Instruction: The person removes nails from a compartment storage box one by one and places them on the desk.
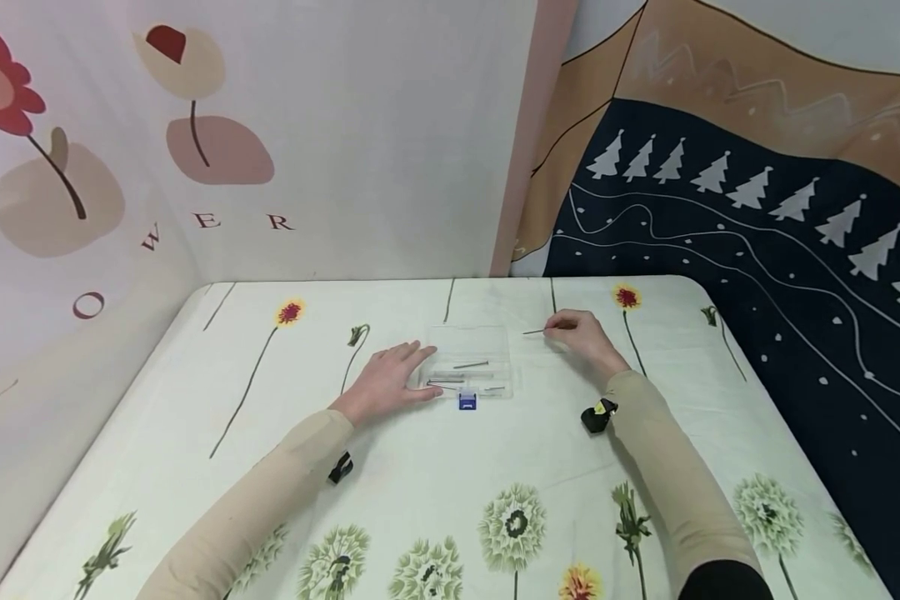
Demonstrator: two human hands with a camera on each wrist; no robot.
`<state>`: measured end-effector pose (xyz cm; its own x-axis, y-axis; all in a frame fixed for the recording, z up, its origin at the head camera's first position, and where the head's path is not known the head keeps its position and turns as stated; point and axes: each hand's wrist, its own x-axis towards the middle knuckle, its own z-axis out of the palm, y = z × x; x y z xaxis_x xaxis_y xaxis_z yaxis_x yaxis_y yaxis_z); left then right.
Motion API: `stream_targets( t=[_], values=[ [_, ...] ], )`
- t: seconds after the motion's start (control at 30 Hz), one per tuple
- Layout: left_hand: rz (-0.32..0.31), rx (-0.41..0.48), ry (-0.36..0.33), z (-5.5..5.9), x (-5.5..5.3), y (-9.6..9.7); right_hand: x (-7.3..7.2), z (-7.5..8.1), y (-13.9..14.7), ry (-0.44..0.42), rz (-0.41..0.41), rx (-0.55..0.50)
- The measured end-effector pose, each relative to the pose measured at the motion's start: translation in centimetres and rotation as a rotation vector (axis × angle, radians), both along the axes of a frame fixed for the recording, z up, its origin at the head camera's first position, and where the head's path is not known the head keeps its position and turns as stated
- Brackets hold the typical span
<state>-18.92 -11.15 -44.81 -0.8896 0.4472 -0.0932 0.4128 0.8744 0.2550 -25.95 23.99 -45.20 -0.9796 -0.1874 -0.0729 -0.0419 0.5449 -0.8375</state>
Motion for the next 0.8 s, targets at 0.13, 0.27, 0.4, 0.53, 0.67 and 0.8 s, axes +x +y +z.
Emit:
stream_targets(
  t=[0.13,0.27,0.4,0.53,0.67,0.8],
  values=[
    [-0.004,0.0,0.008,0.0,0.1,0.0,-0.3,-0.2,0.4,-0.021,-0.03,0.007],
    [-0.005,-0.001,0.014,0.0,0.0,0.1,-0.6,-0.5,0.9,-0.026,-0.056,0.003],
    [-0.007,-0.007,0.01,-0.1,0.0,0.0,-0.9,-0.8,1.5,-0.035,-0.062,0.005],
    [-0.011,-0.005,0.016,-0.1,0.0,0.0,-1.1,-1.0,2.1,-0.063,-0.07,-0.025],
    [-0.013,0.0,0.022,-0.1,-0.1,0.0,-1.3,-1.1,2.4,-0.072,-0.074,-0.038],
    [-0.011,-0.001,0.017,-0.2,-0.1,0.0,-1.3,-1.1,2.3,-0.086,-0.085,-0.05]
  ],
)
